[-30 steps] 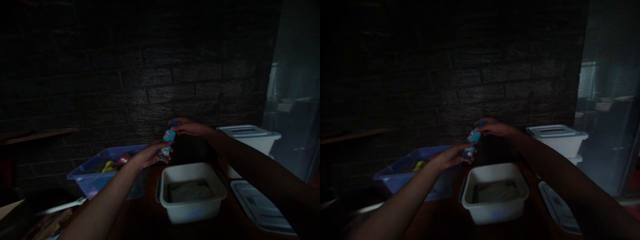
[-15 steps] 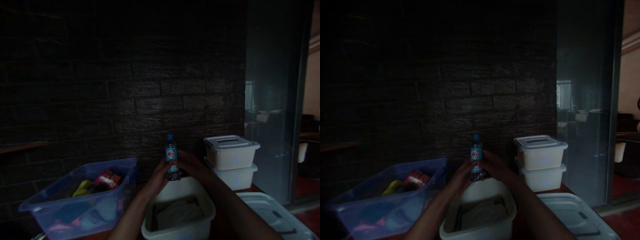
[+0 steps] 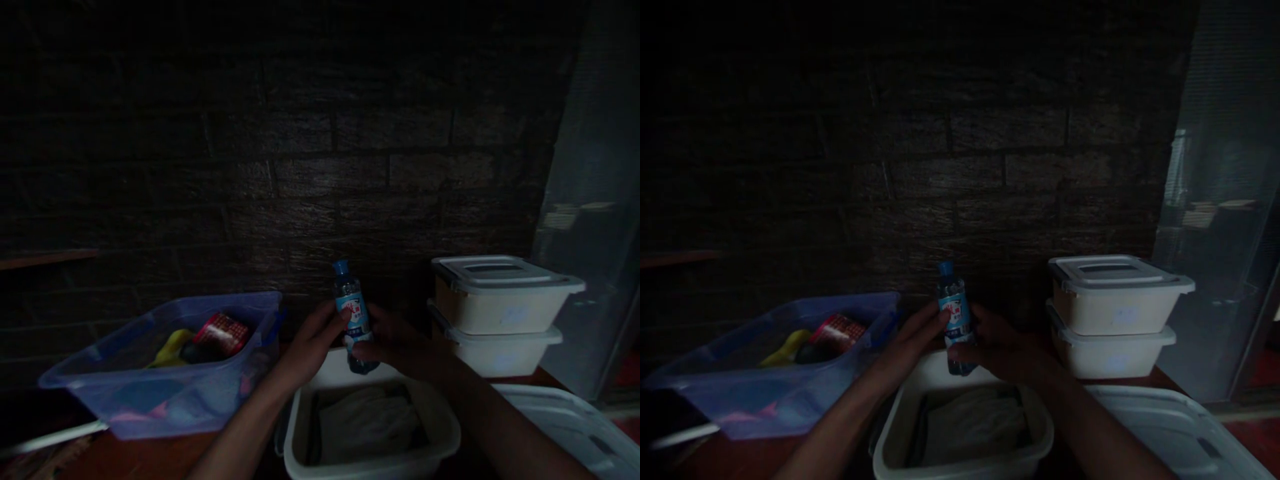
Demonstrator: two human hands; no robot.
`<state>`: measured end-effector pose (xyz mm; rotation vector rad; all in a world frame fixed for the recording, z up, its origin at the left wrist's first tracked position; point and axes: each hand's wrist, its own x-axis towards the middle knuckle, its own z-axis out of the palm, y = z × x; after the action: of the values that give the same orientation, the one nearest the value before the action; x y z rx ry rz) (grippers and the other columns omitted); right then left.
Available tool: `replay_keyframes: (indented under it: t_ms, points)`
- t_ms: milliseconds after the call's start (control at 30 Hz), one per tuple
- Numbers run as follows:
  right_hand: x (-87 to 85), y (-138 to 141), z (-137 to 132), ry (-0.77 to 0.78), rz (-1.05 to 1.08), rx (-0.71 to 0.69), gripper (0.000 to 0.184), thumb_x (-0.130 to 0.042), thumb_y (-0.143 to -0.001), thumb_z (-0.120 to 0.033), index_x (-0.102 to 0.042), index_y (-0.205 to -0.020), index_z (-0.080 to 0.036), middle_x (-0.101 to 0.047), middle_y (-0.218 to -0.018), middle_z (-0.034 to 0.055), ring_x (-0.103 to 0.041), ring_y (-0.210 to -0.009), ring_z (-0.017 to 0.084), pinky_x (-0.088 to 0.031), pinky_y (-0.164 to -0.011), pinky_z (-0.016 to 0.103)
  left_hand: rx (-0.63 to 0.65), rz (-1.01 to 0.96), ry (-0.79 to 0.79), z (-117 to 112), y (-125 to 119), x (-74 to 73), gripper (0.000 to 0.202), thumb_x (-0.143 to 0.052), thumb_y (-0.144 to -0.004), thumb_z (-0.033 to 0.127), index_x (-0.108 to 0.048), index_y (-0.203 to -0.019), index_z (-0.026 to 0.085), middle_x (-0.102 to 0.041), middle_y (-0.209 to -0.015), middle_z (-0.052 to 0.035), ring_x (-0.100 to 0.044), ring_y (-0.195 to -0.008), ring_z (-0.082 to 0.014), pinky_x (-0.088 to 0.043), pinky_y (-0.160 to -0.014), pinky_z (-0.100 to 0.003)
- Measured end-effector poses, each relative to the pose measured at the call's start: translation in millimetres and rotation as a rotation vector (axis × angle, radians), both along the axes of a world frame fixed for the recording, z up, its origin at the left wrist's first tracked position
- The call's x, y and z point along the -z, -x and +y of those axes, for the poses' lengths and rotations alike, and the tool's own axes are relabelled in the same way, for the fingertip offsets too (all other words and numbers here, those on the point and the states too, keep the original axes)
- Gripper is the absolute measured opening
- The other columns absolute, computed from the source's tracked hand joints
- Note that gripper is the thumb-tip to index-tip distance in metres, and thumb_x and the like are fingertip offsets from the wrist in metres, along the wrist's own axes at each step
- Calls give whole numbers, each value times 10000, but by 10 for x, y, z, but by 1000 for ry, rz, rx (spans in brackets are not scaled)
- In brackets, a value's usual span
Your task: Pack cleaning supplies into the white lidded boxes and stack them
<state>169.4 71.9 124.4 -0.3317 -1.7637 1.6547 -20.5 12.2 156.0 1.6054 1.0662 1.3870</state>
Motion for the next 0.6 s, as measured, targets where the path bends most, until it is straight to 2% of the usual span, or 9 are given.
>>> replay_keyframes:
  t_ms: [133,233,333,433,600]
  points:
    - [53,15,2,-8,-121,18,613,-880,-772,-354,-654,-1321,-199,-734,-1218,93,-687,-1121,258,-536,-993,439,-89,-61,-12,17,12,30,409,-657,-945,522,-714,-1255,261,-741,-1142,-52,-650,-1088,-274,-511,-912,-368]
    - [27,0,-36,-2,-225,25,558,-869,-777,-398,-696,-1263,-185,-740,-1222,105,-676,-1170,290,-520,-1025,460,-65,-82,-6,21,-13,31,387,-654,-948,520,-728,-1201,237,-738,-1038,-44,-659,-1001,-254,-520,-842,-338]
    - [-46,-28,-116,57,-235,-3,591,-878,-760,-387,-681,-1287,-209,-735,-1251,96,-671,-1195,293,-525,-1025,454,20,-110,14,4,-64,3,379,-646,-965,484,-703,-1234,224,-734,-1070,-51,-662,-981,-238,-523,-838,-328]
    - [-111,-63,-189,96,-258,-20,564,-873,-756,-403,-688,-1252,-208,-755,-1163,77,-702,-1099,271,-555,-959,424,51,-160,-9,-17,-118,-17,401,-699,-945,414,-667,-1302,235,-735,-1147,-58,-663,-1019,-230,-518,-869,-312]
    - [-158,-115,-224,11,-356,22,469,-886,-721,-408,-711,-1114,-221,-754,-1049,31,-694,-994,230,-565,-875,352,53,-199,-16,-17,-161,56,401,-725,-935,369,-662,-1319,275,-731,-1193,-38,-656,-1113,-227,-501,-948,-302]
